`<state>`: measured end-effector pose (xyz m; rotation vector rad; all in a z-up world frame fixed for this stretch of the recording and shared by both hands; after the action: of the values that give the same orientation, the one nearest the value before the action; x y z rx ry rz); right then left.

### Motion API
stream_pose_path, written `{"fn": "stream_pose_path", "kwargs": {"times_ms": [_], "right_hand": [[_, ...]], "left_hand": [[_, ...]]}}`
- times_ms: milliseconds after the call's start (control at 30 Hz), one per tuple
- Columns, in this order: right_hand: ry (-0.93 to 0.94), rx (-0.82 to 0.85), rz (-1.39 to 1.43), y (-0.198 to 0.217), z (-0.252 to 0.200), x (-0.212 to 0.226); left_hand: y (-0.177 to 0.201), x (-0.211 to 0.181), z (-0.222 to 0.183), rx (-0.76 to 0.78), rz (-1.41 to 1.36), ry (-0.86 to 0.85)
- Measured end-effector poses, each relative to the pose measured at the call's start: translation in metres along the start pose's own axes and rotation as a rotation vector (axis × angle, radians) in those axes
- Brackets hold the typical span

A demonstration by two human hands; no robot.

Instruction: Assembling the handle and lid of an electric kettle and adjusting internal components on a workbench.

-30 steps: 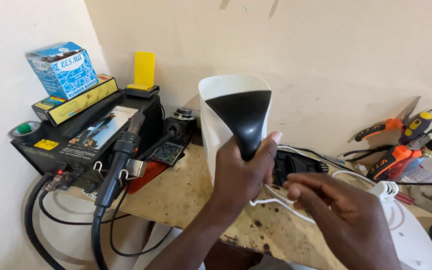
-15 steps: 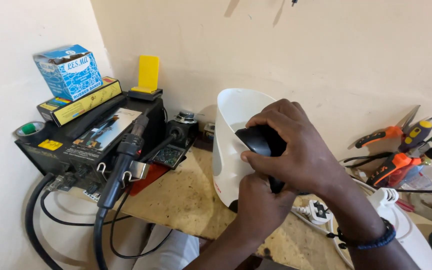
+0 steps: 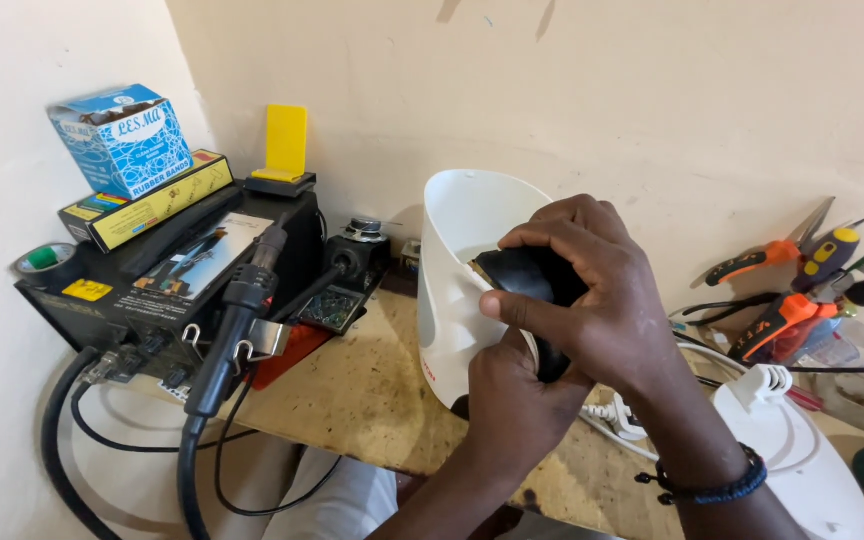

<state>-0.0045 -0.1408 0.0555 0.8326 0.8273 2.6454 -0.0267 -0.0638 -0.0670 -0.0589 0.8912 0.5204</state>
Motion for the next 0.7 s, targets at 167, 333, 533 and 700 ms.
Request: {"fn": "stream_pose_path", "kwargs": {"times_ms": [167,333,533,700], "right_hand": [[0.031,0.101,0.014,-0.003,0.006,-0.001],[0.184,0.116,-0.085,-0.007,0.006,0.002],[0.294,0.198,-0.42,-0.019,0.015,-0.004],[0.15,0.35,-0.528,-0.023,0.026,-0.012]], "left_hand": [[0.003,-0.002,0.0,0.024,-0.043,0.0],[0.003,0.002,-0.001,0.052,-0.052,0.02],[0.003,-0.001,-0.001,0.065,-0.084,0.002],[0.005,-0.008,0.001,0.022,-0.075,0.081]]}}
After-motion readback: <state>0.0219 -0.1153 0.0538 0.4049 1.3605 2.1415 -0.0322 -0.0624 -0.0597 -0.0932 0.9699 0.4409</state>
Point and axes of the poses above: each hand's wrist, its own z-axis towards the middle knuckle, its own y-axis out of the back of the hand, x = y × z, the point moved 4 cm from there along z, towards the middle knuckle, and after that the axes turned 1 degree about x, right-handed, at the moved point
